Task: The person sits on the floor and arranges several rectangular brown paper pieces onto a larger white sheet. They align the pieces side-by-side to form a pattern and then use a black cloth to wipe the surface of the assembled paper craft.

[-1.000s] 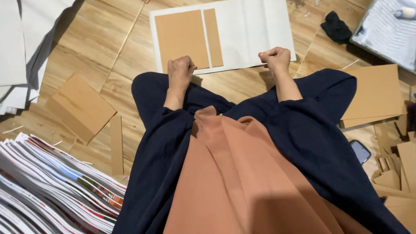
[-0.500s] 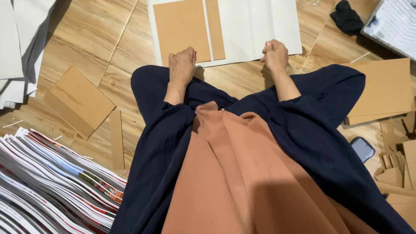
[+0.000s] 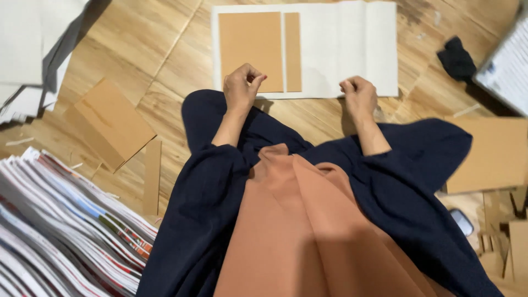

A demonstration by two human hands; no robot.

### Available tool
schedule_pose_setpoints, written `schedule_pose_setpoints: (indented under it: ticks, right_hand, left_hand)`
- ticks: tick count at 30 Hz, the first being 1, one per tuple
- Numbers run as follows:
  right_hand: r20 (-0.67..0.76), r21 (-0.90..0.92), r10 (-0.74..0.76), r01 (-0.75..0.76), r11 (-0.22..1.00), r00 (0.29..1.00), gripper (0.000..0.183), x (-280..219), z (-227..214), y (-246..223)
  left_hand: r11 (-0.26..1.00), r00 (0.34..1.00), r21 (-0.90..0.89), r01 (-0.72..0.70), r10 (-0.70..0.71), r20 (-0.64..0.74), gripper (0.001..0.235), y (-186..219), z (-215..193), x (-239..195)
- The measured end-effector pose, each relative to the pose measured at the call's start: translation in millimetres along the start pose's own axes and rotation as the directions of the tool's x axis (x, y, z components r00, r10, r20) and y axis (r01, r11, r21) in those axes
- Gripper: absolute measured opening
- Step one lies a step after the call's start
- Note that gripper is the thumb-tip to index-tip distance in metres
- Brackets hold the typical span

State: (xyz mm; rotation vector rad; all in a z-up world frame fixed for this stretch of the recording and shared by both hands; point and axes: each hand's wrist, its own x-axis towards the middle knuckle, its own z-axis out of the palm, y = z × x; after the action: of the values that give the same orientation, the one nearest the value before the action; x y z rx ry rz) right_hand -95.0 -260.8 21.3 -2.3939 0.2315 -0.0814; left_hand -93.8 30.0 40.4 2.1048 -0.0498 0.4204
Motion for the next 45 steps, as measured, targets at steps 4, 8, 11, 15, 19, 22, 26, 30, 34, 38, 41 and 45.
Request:
schedule_pose_setpoints:
  ticks: [4,8,11,15,19,22,26,30,34,38,41,45]
  right_hand:
    - [0.064,-0.025,-0.077,0.079,0.997,0.995,0.020,4.0,11.2,7.2]
    - [0.075,0.115,-0.311,0.302,0.947,0.947,0.019,4.5,25.0,-14.1]
    - [0.051,0.185,-0.496,0.480,0.858,0.867,0.020,-7.6,40.7,-66.4]
    - [-0.052,0.250,-0.756,0.741,0.623,0.653,0.015,-41.8,71.3,-158.8]
    - [-0.001,0.391,-0.792,0.729,0.562,0.611,0.013,-104.3,99.3,-219.6]
    - [0.140,0.283,-0.868,0.821,0.495,0.476,0.010,-126.8,117.9,-219.8]
    - [0.133,0.267,-0.878,0.836,0.479,0.460,0.016,-120.9,123.7,-214.4]
    - [0.107,0.224,-0.882,0.853,0.471,0.459,0.025,-114.3,135.9,-196.4]
    - [0.093,0.205,-0.860,0.835,0.510,0.502,0.023,-112.6,136.5,-192.9]
    - [0.073,0.230,-0.849,0.819,0.525,0.524,0.024,-110.4,138.9,-186.1]
    - [0.076,0.252,-0.844,0.809,0.531,0.530,0.024,-111.7,138.0,-183.7]
    - [0.106,0.307,-0.829,0.775,0.552,0.549,0.022,-110.4,136.0,-181.6]
  left_hand:
    - [0.993,0.982,-0.055,0.102,-0.109,-0.154,0.005,-14.4,-64.9,3.1]
    - [0.969,0.848,0.001,0.248,-0.216,-0.485,0.020,-84.9,-151.8,-24.2]
    - [0.864,0.628,0.140,0.484,-0.231,-0.744,0.011,-145.5,-209.8,-64.7]
    - [0.680,0.476,0.235,0.694,-0.188,-0.859,0.024,-183.4,-266.8,-114.9]
    - [0.365,0.229,0.089,0.927,-0.358,-0.905,0.045,-211.0,-287.5,-123.7]
    - [0.133,0.087,0.007,0.991,-0.604,-0.792,0.077,-211.8,-298.9,-118.0]
    - [0.057,0.104,0.089,0.994,-0.680,-0.726,0.090,-211.3,-297.9,-113.1]
    - [0.034,0.183,0.208,0.978,-0.623,-0.760,0.057,-230.3,-294.3,-118.3]
    - [0.094,0.153,0.120,0.988,-0.649,-0.745,0.046,-248.1,-295.0,-124.2]
    - [0.054,0.118,0.107,0.993,-0.586,-0.801,0.046,-264.9,-299.4,-126.9]
    - [0.080,0.149,0.125,0.989,-0.552,-0.820,0.044,-245.4,-300.8,-124.5]
    - [0.317,0.141,-0.032,0.948,-0.510,-0.848,0.026,-244.5,-316.4,-134.2]
